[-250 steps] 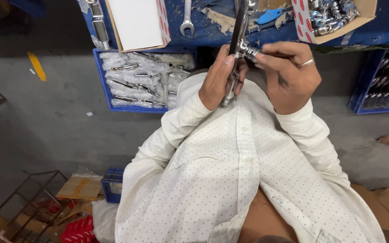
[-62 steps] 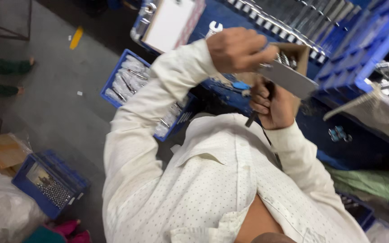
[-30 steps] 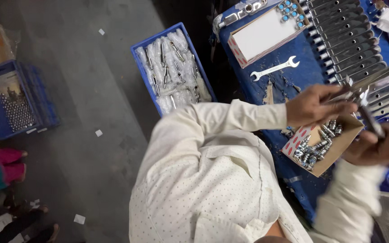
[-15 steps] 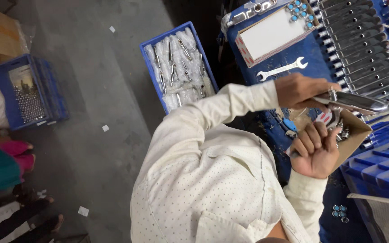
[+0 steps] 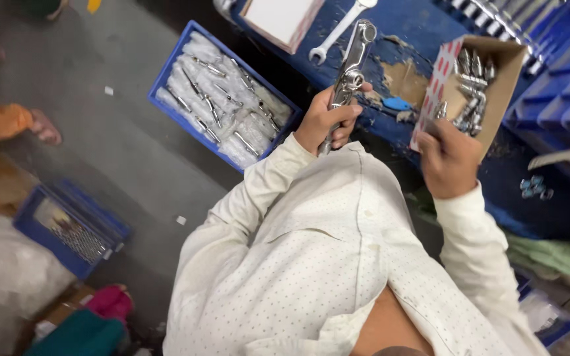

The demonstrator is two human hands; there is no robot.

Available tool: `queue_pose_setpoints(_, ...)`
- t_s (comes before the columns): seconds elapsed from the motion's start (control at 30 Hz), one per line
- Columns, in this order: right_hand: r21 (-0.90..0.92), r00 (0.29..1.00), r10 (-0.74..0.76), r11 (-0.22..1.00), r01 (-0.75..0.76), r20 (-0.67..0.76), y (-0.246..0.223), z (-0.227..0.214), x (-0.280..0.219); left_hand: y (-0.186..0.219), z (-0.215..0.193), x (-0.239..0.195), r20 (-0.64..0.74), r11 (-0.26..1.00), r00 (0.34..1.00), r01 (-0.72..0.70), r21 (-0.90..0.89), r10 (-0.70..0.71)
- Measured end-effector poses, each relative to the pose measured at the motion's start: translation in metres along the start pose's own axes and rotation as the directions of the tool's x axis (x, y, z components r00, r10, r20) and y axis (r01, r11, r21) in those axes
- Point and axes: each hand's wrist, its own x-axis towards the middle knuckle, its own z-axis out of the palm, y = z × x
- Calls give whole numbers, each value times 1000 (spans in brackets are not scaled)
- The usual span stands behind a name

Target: The person assembles a metal faucet by using a screwdriver to tighten a small screw into the handle and then manually fitting a metal component into the base.

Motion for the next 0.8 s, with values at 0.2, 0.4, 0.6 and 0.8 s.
queue_pose_setpoints(0.2,102,990,-33,994,47,-139,-28,16,15,-9,12,-3,12,999,999,41,13,-41)
queue_pose_setpoints(0.4,-79,988,-140,988,134,-70,-17,23,30,-13,13,-1,-30,990,991,130,-52,-131)
queue_pose_setpoints(0.6,-205,988,-151,967,151,13,-13,28,34,-10,15,0,-48,993,992,116,-39,-118)
queue_pose_setpoints(0.8,-230,991,-92,967,113,99,-18,20,36,-7,18,-3,-42,994,994,102,-38,-104)
